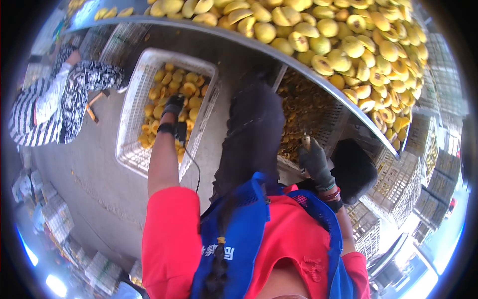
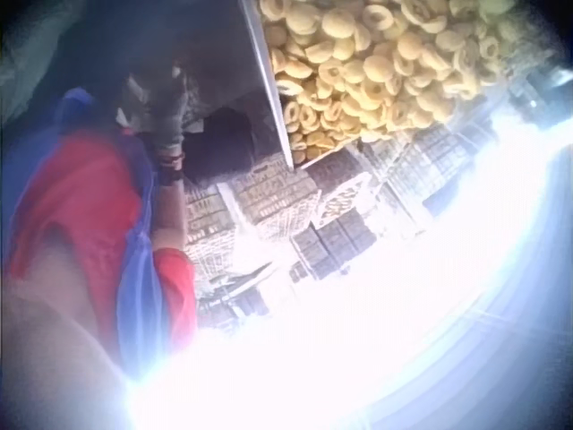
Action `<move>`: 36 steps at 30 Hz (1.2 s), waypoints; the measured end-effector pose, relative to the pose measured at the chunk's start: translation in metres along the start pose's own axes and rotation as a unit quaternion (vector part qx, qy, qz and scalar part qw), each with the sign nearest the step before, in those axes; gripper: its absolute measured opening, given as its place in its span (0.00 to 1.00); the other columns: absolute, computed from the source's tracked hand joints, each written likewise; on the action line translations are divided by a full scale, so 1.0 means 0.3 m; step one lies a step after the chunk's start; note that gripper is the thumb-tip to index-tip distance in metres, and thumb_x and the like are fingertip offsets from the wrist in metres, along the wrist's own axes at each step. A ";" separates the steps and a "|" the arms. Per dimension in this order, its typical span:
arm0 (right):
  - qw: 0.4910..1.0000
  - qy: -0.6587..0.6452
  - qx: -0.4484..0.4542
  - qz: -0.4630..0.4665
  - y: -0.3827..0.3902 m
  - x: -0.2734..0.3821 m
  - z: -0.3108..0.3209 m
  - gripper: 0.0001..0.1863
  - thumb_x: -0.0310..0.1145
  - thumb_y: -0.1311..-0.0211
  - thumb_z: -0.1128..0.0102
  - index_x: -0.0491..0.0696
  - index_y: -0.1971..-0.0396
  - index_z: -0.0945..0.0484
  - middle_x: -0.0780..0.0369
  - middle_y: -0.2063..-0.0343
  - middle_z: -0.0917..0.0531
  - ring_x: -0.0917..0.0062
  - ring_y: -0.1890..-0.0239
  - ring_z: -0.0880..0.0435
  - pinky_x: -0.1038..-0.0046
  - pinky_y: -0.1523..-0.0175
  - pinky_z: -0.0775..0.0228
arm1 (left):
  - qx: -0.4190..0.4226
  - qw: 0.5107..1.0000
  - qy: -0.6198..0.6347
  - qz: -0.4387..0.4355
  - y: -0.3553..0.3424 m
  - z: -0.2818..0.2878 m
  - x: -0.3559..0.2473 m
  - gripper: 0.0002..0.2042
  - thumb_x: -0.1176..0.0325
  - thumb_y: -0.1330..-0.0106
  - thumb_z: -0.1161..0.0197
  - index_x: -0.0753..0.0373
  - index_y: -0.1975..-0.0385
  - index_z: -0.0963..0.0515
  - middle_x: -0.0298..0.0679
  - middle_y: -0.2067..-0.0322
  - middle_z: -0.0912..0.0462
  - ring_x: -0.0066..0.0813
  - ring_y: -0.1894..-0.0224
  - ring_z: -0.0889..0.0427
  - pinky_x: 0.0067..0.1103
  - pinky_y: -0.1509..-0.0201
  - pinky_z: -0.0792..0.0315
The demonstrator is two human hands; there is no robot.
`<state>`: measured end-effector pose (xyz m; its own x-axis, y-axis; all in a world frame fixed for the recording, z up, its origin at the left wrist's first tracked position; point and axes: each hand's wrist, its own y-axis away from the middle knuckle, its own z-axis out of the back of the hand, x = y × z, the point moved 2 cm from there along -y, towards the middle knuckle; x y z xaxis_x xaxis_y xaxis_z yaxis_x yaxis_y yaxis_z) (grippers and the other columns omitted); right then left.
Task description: The person picks up a peach from a pile, removes the pit using a tool, and drops the peach into a basket. This process is repeated for several peaches before the person pulls more peaches closer to the workspace.
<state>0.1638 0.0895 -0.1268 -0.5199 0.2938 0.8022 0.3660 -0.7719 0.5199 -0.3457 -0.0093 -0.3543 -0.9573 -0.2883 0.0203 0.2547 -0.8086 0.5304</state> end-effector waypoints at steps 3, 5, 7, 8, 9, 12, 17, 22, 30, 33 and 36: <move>0.999 -0.028 -0.015 0.007 0.020 0.012 0.036 0.06 0.27 0.40 0.45 0.44 0.64 0.28 0.67 0.83 0.28 0.86 0.82 0.28 0.79 0.78 0.36 | -0.409 0.859 0.298 0.083 0.103 0.425 -0.226 0.16 0.55 0.35 0.46 0.61 0.59 0.23 0.47 0.61 0.19 0.49 0.57 0.21 0.35 0.50 0.29; 0.999 -0.027 0.005 0.040 0.017 0.005 0.034 0.08 0.28 0.41 0.43 0.44 0.63 0.30 0.66 0.83 0.28 0.85 0.82 0.28 0.77 0.79 0.36 | -0.535 0.776 0.335 -0.001 0.237 0.739 -0.398 0.16 0.54 0.35 0.47 0.62 0.62 0.22 0.47 0.62 0.19 0.48 0.58 0.21 0.35 0.51 0.29; 0.995 0.006 -0.013 0.095 0.011 -0.001 0.029 0.09 0.29 0.41 0.42 0.44 0.63 0.30 0.64 0.83 0.28 0.82 0.82 0.27 0.75 0.78 0.36 | -0.559 0.779 0.276 -0.074 0.223 0.909 -0.509 0.18 0.52 0.36 0.46 0.61 0.63 0.22 0.46 0.63 0.18 0.46 0.59 0.20 0.34 0.52 0.29; 0.989 0.045 -0.028 0.141 0.012 0.000 0.028 0.10 0.30 0.42 0.42 0.44 0.63 0.31 0.62 0.83 0.27 0.79 0.82 0.27 0.73 0.78 0.36 | -0.555 0.800 0.212 -0.084 0.192 0.965 -0.558 0.19 0.50 0.37 0.45 0.61 0.62 0.21 0.46 0.63 0.17 0.44 0.59 0.19 0.34 0.52 0.29; 0.988 0.042 -0.032 0.146 0.010 -0.005 0.031 0.10 0.30 0.42 0.42 0.44 0.63 0.31 0.62 0.83 0.27 0.79 0.82 0.27 0.73 0.78 0.36 | -0.559 0.798 0.208 -0.088 0.162 1.006 -0.608 0.19 0.50 0.37 0.45 0.61 0.62 0.21 0.46 0.63 0.17 0.44 0.59 0.19 0.34 0.52 0.29; 0.989 0.051 -0.018 0.138 0.026 0.002 0.041 0.12 0.31 0.43 0.41 0.43 0.62 0.31 0.58 0.82 0.26 0.73 0.82 0.26 0.69 0.77 0.36 | -0.303 0.949 0.073 0.037 0.036 1.075 -0.727 0.27 0.43 0.43 0.43 0.61 0.54 0.23 0.50 0.61 0.18 0.48 0.55 0.20 0.35 0.47 0.30; 0.991 0.003 -0.023 0.128 0.075 0.006 0.080 0.11 0.30 0.43 0.42 0.44 0.62 0.31 0.58 0.82 0.26 0.72 0.82 0.27 0.69 0.77 0.35 | -0.218 0.960 0.149 0.097 -0.020 1.127 -0.807 0.31 0.40 0.43 0.44 0.60 0.48 0.27 0.52 0.52 0.22 0.49 0.47 0.25 0.35 0.42 0.33; 0.991 -0.059 -0.025 0.114 0.072 -0.038 0.083 0.11 0.29 0.44 0.41 0.44 0.62 0.30 0.57 0.81 0.25 0.71 0.81 0.25 0.69 0.76 0.35 | -0.203 0.959 0.196 0.032 -0.057 1.145 -0.819 0.33 0.44 0.42 0.41 0.59 0.42 0.35 0.49 0.45 0.26 0.46 0.44 0.27 0.36 0.41 0.34; 0.981 -0.004 -0.049 0.189 0.133 0.006 0.114 0.12 0.31 0.44 0.39 0.43 0.63 0.28 0.51 0.75 0.22 0.57 0.73 0.22 0.65 0.67 0.31 | -0.087 0.988 0.125 -0.036 -0.078 1.186 -0.858 0.36 0.46 0.44 0.39 0.64 0.40 0.35 0.50 0.41 0.31 0.45 0.38 0.33 0.32 0.37 0.37; 0.979 0.000 -0.049 0.197 0.135 0.005 0.127 0.12 0.32 0.44 0.40 0.43 0.63 0.28 0.51 0.75 0.22 0.57 0.72 0.22 0.65 0.67 0.31 | -0.081 0.980 0.181 0.003 -0.056 1.198 -0.863 0.29 0.50 0.43 0.39 0.64 0.47 0.27 0.48 0.46 0.25 0.40 0.42 0.28 0.30 0.42 0.32; 0.972 0.032 -0.076 0.220 0.155 0.019 0.139 0.12 0.32 0.43 0.40 0.45 0.62 0.29 0.52 0.77 0.23 0.61 0.75 0.22 0.65 0.70 0.31 | -0.135 0.973 0.187 -0.013 -0.047 1.175 -0.881 0.31 0.48 0.44 0.39 0.63 0.45 0.29 0.48 0.42 0.30 0.42 0.39 0.31 0.31 0.39 0.34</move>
<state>0.2101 0.0788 -0.0858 -0.3884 -0.1157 0.9142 0.4482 -0.8906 0.0777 -0.1443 0.2590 -0.0684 -0.8597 -0.3926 -0.3267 0.3068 -0.9083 0.2843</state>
